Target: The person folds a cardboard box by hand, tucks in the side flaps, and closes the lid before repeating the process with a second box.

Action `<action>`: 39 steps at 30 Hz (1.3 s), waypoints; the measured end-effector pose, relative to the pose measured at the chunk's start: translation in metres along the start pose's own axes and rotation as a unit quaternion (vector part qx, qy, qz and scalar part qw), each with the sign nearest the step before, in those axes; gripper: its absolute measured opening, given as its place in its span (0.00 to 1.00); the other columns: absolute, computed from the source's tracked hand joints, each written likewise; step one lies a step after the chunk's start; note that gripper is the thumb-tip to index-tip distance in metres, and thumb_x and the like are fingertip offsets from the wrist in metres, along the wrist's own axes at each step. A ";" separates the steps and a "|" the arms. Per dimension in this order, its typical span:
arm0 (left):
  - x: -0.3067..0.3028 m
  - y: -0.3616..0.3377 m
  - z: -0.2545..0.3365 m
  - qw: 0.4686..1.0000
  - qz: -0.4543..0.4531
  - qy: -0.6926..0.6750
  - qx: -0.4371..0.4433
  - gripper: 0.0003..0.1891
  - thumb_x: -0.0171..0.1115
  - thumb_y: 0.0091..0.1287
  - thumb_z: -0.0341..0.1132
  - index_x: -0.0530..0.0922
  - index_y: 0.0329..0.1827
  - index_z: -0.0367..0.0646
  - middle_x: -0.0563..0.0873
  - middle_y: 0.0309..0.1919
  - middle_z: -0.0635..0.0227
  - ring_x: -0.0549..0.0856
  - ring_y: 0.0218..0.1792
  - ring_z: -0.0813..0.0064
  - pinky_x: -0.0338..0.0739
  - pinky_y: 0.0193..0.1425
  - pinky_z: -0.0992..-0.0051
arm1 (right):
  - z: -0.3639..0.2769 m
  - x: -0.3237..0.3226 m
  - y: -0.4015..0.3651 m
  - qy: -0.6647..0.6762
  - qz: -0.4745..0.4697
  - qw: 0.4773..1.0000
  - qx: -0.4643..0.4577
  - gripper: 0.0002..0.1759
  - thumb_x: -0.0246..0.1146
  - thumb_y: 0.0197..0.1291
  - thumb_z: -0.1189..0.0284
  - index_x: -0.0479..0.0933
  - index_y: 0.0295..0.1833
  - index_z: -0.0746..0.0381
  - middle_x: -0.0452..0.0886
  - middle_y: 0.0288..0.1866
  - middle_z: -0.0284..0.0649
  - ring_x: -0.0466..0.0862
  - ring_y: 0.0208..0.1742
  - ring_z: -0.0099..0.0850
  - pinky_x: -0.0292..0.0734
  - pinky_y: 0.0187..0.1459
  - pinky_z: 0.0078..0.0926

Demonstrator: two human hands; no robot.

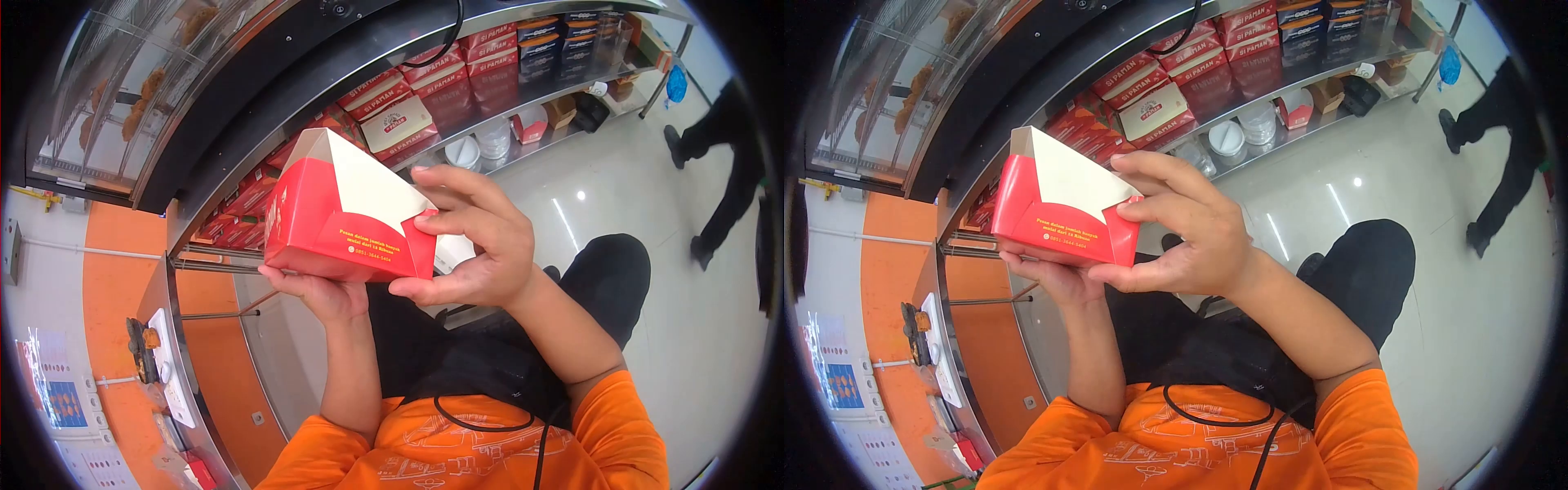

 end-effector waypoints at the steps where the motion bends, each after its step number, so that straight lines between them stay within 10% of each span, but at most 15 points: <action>1: -0.002 0.001 -0.001 1.000 0.000 -0.007 0.001 0.42 0.39 0.73 0.75 0.65 0.75 0.49 0.73 0.71 0.63 0.75 0.71 0.62 0.75 0.73 0.58 | -0.001 0.000 0.002 0.001 -0.012 1.000 0.024 0.34 0.88 0.38 0.62 0.82 0.49 0.67 0.77 0.67 0.58 0.85 0.62 0.43 0.82 0.62 0.35; 20: -0.008 -0.017 -0.006 0.997 0.062 0.024 0.026 0.42 0.39 0.73 0.75 0.66 0.73 0.47 0.73 0.70 0.62 0.75 0.71 0.59 0.78 0.70 0.56 | 0.008 0.016 -0.010 -0.111 -0.018 0.991 0.076 0.39 0.80 0.55 0.67 0.73 0.68 0.74 0.74 0.71 0.59 0.81 0.68 0.47 0.79 0.65 0.35; 26: -0.008 -0.017 -0.007 0.998 0.051 0.023 0.033 0.43 0.40 0.72 0.76 0.65 0.73 0.47 0.73 0.70 0.62 0.74 0.71 0.60 0.77 0.71 0.56 | 0.027 0.022 -0.013 0.259 0.090 0.931 0.239 0.36 0.80 0.56 0.62 0.76 0.64 0.71 0.75 0.67 0.53 0.80 0.68 0.39 0.78 0.66 0.31; 39: 0.005 -0.021 0.004 0.997 0.023 0.019 0.075 0.43 0.39 0.72 0.76 0.65 0.72 0.46 0.72 0.70 0.62 0.74 0.72 0.61 0.78 0.70 0.55 | 0.005 0.007 -0.003 -0.071 -0.024 0.996 0.045 0.34 0.80 0.51 0.62 0.79 0.61 0.69 0.77 0.63 0.52 0.84 0.58 0.42 0.81 0.57 0.32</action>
Point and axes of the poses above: each hand's wrist, its own y-axis towards the middle knuckle, its own x-axis out of the palm, z = x × y, the point moved 6 cm from there along y, towards the middle knuckle
